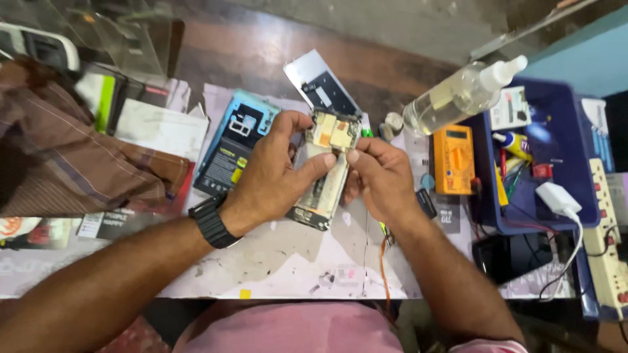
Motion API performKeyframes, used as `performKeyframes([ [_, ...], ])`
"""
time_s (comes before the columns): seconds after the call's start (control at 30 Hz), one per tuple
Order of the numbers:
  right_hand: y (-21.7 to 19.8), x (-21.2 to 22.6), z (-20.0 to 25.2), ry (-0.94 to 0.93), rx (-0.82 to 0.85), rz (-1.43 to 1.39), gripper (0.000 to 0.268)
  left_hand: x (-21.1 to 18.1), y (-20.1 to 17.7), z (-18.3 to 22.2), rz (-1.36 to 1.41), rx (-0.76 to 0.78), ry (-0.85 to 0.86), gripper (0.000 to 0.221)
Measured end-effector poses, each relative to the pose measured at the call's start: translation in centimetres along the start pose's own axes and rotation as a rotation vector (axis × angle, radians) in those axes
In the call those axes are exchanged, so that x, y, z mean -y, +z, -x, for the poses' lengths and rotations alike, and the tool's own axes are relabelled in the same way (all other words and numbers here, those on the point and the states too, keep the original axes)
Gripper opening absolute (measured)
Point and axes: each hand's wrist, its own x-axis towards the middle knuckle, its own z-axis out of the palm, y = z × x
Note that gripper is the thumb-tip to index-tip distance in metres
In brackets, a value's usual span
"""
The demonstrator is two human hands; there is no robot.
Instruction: The person disassembles a smartphone, separating the screen assembly from the main body. They then use tweezers to meticulously scrape and remove old adhesive residue from the edges of the phone's metal frame, preparing it for reassembly.
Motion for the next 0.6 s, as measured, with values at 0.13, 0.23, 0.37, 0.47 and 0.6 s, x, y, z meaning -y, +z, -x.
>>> performKeyframes([
  [0.13,0.6,0.4,0.6,0.021,0.061,-0.097,0.023,-0.8,0.1,-0.1,-0.128,-0.022,0.085,0.076],
  [0.23,0.6,0.2,0.8,-0.009,0.127,-0.099,0.026,-0.4,0.2,0.0,-0.104,0.018,0.083,0.074],
  [0.37,0.2,0.1,0.9,-0.075,0.111,0.019,0.026,1.0,0.3,-0.4,0.398,0.205,-0.078,0.060],
  [0.47,-0.3,0.2,1.1,-0.142,0.098,0.075,0.025,2.3,-0.2,-1.0,0.921,0.358,-0.236,0.054],
  [0.6,-0.5,0.3,1.0,-0.199,0.090,0.100,0.024,3.4,-1.0,-1.7,1.437,0.562,-0.312,0.061],
])
